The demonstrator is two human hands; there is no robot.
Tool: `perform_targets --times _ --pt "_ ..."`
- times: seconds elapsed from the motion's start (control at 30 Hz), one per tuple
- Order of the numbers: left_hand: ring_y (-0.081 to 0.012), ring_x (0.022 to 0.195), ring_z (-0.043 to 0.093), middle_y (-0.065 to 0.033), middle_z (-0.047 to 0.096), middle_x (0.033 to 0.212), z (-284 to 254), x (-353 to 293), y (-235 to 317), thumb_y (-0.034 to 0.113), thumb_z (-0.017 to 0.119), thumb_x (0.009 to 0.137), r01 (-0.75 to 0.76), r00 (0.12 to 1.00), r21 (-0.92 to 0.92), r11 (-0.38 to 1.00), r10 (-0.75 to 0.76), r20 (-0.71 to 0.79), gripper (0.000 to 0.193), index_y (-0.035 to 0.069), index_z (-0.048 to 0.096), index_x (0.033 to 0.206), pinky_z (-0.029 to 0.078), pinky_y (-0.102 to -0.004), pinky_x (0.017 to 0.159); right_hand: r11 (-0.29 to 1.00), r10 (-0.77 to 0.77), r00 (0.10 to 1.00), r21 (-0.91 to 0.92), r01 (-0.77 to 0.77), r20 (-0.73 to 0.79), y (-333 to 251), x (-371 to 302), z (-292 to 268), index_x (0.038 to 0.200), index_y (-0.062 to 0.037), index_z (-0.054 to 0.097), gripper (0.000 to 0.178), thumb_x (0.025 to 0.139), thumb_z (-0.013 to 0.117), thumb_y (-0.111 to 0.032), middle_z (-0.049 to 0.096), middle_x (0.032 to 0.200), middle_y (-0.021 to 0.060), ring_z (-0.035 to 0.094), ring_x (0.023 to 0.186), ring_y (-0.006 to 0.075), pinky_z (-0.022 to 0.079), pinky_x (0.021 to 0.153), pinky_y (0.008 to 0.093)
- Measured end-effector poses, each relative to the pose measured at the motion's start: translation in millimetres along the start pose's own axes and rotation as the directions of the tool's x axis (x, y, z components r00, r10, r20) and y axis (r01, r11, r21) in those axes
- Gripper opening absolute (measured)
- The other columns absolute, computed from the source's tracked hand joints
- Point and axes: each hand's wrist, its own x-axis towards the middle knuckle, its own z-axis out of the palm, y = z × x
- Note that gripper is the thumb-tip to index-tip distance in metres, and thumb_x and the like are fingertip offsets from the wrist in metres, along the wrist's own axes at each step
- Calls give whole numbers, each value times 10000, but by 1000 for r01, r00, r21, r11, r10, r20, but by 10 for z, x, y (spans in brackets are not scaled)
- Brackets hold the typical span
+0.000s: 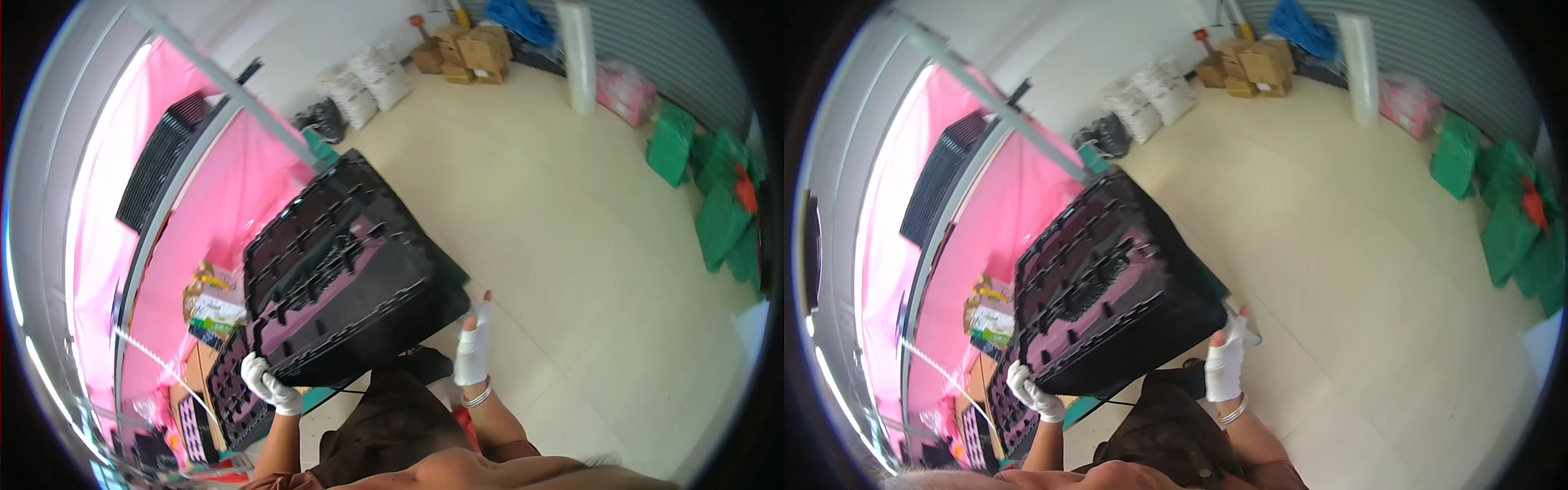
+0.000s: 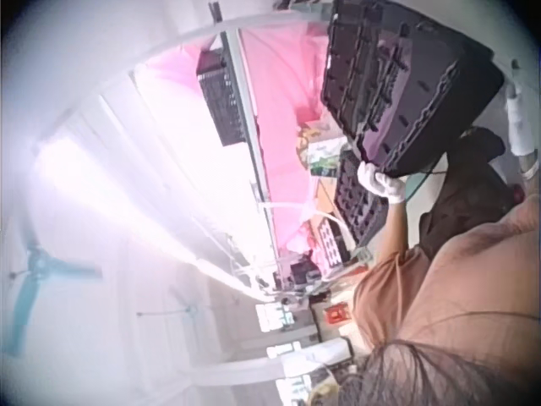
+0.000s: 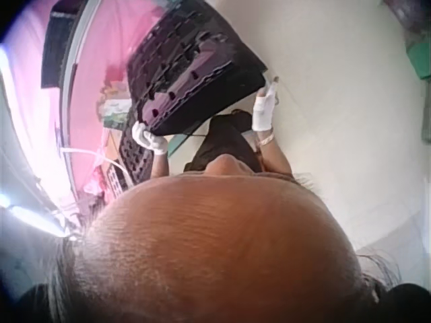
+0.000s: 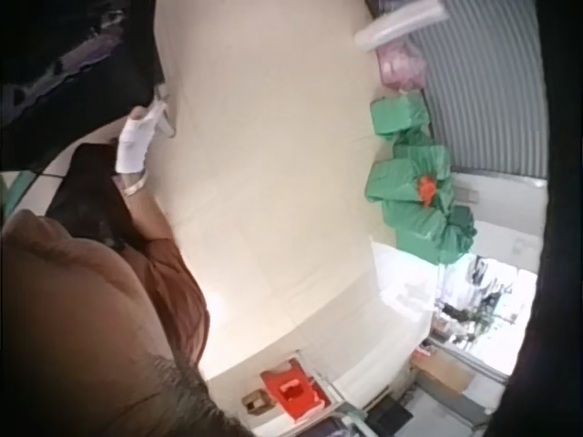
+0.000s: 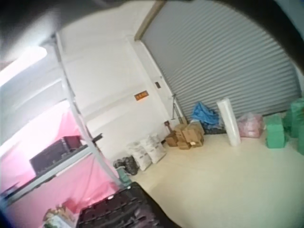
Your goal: The person assembles black plastic trays by applying white adhesive strips to the edges and pressing pink foam inserts into the compartments. They handle the trays one at a time, stacking completed units on a nearby shelf.
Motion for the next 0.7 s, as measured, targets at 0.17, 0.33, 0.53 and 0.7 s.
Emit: perform_targets --times 0.17,0.33,0.53,0.7 --pt "-332 1001 537 -123 551 927 197 182 340 168 509 906 -3 1000 105 994 1 25 128 42 529 919 408 -460 936 866 -60 989 -486 119 136 -42 615 4 1504 41 160 960 925 370 -696 589 915 144 608 822 234 474 679 325" --pt "-361 1021 526 -147 559 1016 122 121 330 116 602 793 -14 1000 35 999 13 24 254 45 521 1023 399 -507 990 944 102 992 -307 -119 -73 -338 1142 -318 1336 -9 510 595 1017 376 -492 558 577 38 575 491 133 413 429 294" --pt "-361 996 587 -183 569 1109 -405 -811 130 2 671 741 249 949 -80 965 -227 219 467 55 522 1180 496 -435 874 932 -319 948 -184 312 -5 -1176 941 -241 936 -11 618 306 1022 479 -270 554 597 25 522 485 89 419 446 234" --pt "-332 875 647 -160 664 914 -1161 -1733 -199 183 564 912 519 302 155 840 -350 887 200 138 660 1081 527 -403 810 813 -486 837 -222 538 250 -1767 478 615 1015 -3 630 187 990 514 -148 589 683 30 513 543 89 433 514 237"
